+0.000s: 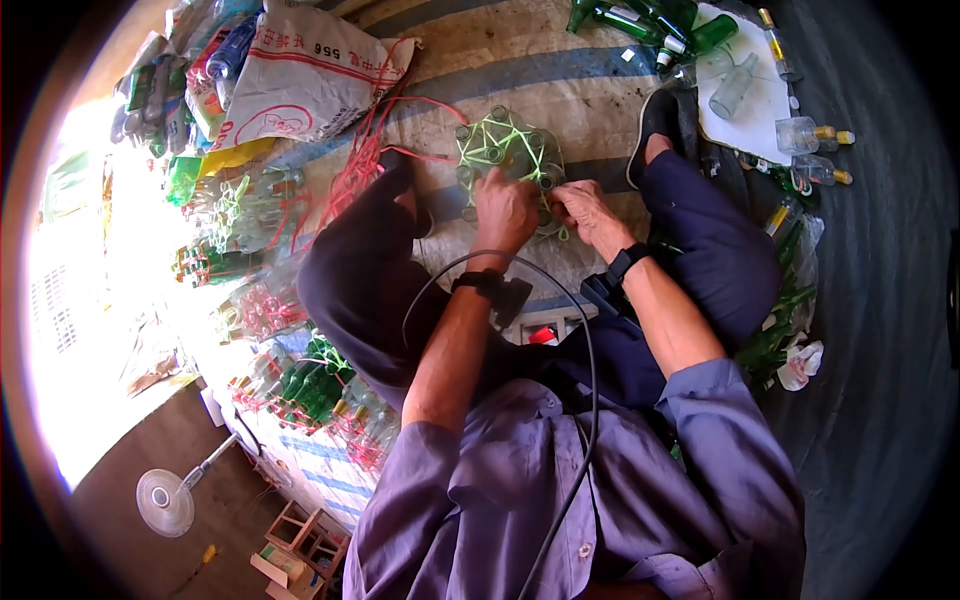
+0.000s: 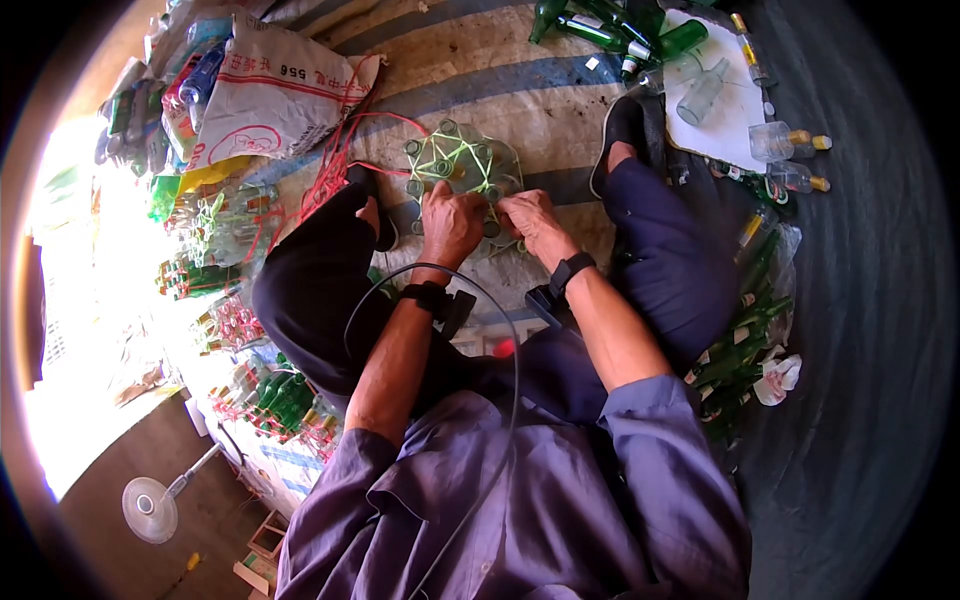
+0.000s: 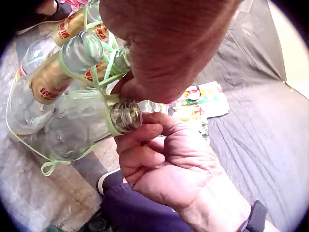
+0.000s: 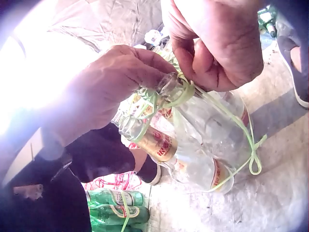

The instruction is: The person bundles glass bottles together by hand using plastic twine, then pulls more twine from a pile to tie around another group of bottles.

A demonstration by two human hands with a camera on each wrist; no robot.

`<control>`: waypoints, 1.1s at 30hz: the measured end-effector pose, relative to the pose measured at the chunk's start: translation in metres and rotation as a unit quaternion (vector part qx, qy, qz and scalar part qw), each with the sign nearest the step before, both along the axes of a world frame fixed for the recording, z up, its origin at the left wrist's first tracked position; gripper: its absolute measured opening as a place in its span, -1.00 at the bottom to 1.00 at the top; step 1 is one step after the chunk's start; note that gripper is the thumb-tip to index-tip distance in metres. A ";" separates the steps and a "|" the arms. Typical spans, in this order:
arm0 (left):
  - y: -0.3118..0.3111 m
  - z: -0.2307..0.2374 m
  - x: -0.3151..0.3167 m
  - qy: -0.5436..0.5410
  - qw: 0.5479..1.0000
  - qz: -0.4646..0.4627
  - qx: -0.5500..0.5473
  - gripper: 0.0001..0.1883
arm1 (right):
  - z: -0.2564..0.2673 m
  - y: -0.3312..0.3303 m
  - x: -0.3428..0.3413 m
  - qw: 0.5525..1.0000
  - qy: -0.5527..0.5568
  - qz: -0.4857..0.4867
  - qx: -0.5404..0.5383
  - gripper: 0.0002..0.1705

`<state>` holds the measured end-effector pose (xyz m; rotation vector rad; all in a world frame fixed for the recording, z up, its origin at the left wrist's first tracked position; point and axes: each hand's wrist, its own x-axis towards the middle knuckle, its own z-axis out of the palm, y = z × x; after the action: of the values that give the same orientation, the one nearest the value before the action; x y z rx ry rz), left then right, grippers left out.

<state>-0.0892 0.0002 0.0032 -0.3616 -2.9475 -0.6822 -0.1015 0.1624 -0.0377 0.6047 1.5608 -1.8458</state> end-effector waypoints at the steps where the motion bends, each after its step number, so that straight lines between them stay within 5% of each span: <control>1: 0.000 0.000 0.000 0.000 1.000 0.000 0.000 -0.92 | -0.003 0.000 0.000 1.000 0.002 0.001 -0.012 -0.78; 23: 0.000 0.000 0.000 -0.011 1.000 -0.006 -0.005 -0.89 | 0.006 -0.007 0.004 0.999 -0.023 -0.045 0.010 -0.76; 33: 0.005 0.004 0.004 0.016 0.999 0.006 -0.036 -0.90 | -0.008 -0.009 0.007 0.993 -0.039 -0.085 -0.067 -0.83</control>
<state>-0.0852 0.0051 0.0073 -0.3565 -2.9475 -0.5634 -0.0948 0.1534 -0.0459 0.7585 1.3587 -2.0073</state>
